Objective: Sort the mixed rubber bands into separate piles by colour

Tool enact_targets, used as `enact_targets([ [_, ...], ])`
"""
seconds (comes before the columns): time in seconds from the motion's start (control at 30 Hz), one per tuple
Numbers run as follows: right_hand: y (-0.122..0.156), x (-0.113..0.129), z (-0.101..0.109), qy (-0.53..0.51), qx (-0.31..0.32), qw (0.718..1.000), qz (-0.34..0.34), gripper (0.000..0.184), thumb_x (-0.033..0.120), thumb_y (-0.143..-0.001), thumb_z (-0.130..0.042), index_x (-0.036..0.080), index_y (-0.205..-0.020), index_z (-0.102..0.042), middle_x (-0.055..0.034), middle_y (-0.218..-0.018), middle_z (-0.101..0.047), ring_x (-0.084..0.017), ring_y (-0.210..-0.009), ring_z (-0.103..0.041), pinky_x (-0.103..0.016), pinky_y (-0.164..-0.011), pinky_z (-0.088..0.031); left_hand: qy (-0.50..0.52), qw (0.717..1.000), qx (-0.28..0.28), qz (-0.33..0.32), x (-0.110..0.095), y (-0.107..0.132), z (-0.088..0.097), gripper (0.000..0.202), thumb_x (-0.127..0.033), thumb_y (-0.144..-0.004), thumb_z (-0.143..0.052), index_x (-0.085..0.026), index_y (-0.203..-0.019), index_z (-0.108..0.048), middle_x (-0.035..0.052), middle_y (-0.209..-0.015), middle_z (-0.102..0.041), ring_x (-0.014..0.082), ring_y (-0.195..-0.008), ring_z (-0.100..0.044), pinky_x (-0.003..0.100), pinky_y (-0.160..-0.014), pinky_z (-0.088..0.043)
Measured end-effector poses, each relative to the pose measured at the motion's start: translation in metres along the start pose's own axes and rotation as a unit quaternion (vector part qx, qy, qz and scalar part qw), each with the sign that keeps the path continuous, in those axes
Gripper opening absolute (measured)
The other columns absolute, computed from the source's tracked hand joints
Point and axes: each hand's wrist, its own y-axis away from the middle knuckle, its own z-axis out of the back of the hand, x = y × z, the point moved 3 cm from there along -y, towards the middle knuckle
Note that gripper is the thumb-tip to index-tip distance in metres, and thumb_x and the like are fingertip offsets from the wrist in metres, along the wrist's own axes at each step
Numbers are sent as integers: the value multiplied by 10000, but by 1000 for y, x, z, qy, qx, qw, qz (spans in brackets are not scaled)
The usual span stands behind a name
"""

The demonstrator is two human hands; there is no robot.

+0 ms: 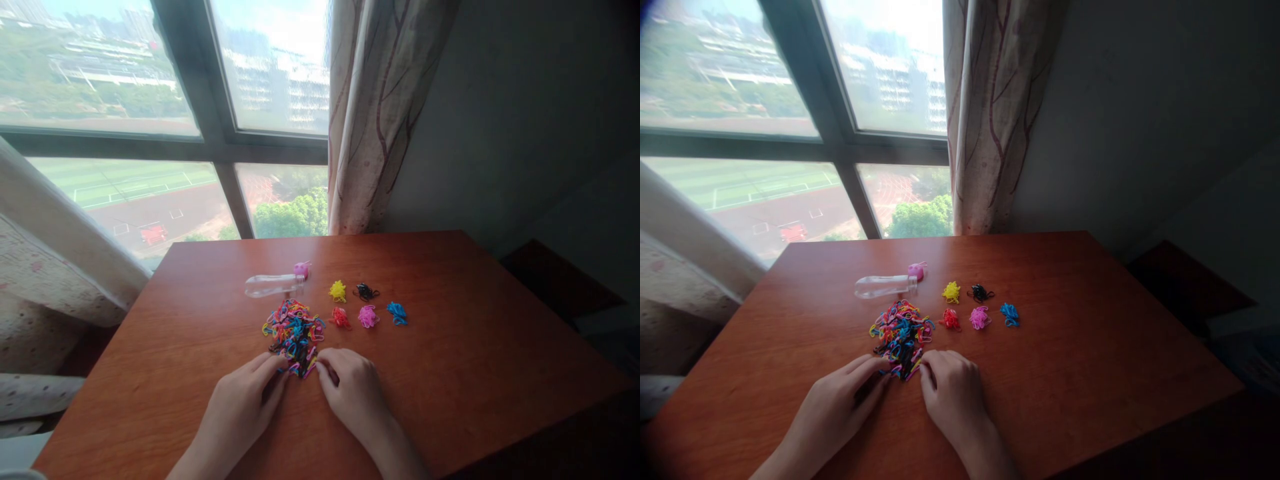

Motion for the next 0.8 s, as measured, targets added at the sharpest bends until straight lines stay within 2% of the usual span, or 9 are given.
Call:
enact_targets([
  [0.27,0,2,2,-4,11,1000,5,156,132,-878,-578,249,-911,-676,21,-782,-683,-152,-713,-593,-252,-657,-343,-3,999,-23,29,0,-1,2,169,-285,-927,-483,-264,-955,-648,-10,-879,-735,166,-755,-722,228,-633,-526],
  [0.5,-1,4,4,-18,27,999,9,167,118,-872,-586,255,-907,-674,28,-813,-694,-149,-724,-588,-253,-669,-336,10,1000,-2,24,-1,0,-2,178,-255,-937,-468,-271,-997,-634,-5,-926,-730,167,-812,-715,230,-679,-527],
  [0.8,-2,3,2,-13,22,1000,8,161,122,-872,-584,253,-896,-673,27,-797,-688,-149,-729,-590,-252,-668,-337,0,999,34,30,-3,-1,-3,186,-293,-947,-464,-280,-1037,-626,7,-1004,-729,189,-872,-716,262,-726,-546],
])
